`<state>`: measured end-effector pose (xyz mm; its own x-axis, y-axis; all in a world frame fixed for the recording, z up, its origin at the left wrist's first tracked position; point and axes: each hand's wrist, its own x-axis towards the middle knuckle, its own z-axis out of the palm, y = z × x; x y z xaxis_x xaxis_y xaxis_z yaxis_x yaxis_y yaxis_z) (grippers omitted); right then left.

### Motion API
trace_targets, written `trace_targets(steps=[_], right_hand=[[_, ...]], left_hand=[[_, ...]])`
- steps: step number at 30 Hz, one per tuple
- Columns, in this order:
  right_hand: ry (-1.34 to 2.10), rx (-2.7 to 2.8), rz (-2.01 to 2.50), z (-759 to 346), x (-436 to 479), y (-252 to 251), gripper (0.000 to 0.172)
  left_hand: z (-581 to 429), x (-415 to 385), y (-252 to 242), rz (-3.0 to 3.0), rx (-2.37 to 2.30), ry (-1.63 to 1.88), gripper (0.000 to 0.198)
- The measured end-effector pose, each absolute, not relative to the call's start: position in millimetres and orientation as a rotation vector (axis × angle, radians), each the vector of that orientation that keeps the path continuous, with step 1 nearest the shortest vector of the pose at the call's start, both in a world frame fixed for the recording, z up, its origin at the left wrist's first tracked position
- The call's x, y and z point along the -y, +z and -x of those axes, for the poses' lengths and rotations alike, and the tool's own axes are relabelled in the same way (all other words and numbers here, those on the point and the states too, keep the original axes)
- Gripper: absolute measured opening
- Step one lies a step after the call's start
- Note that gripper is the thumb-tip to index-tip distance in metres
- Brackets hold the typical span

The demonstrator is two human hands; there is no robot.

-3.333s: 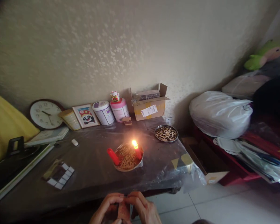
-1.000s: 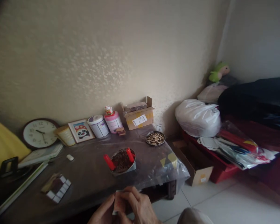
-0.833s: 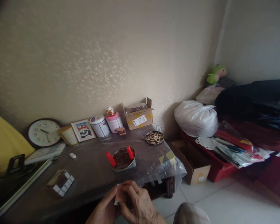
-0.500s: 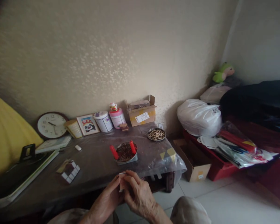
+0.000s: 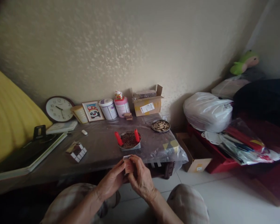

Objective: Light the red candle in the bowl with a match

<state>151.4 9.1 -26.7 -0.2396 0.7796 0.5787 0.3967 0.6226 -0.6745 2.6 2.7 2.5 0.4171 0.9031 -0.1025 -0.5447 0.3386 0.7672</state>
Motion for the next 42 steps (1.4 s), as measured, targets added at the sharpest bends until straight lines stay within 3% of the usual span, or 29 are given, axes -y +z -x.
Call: trace_targets(steps=[6,12,17,28,42], right_hand=[[0.640,1.945,0.926,-162,-12,-16,0.048],[0.779,1.886,0.947,-170,-14,-9,0.027],[0.687,1.807,1.034,-170,-19,-12,0.015],[0.641,2.004,0.982,-172,-24,-20,0.016],[0.663,2.297,1.094,-175,-22,-20,0.015]], left_hand=[[-1,-2,4,-0.673,-0.559,1.038,0.034],[1,-5,-1,-0.481,-0.659,1.006,0.023],[1,-7,-7,-0.487,-0.801,0.932,0.018],[1,-1,-6,-0.773,-0.979,0.859,0.036],[1,1,-13,-0.990,-1.057,0.706,0.031]])
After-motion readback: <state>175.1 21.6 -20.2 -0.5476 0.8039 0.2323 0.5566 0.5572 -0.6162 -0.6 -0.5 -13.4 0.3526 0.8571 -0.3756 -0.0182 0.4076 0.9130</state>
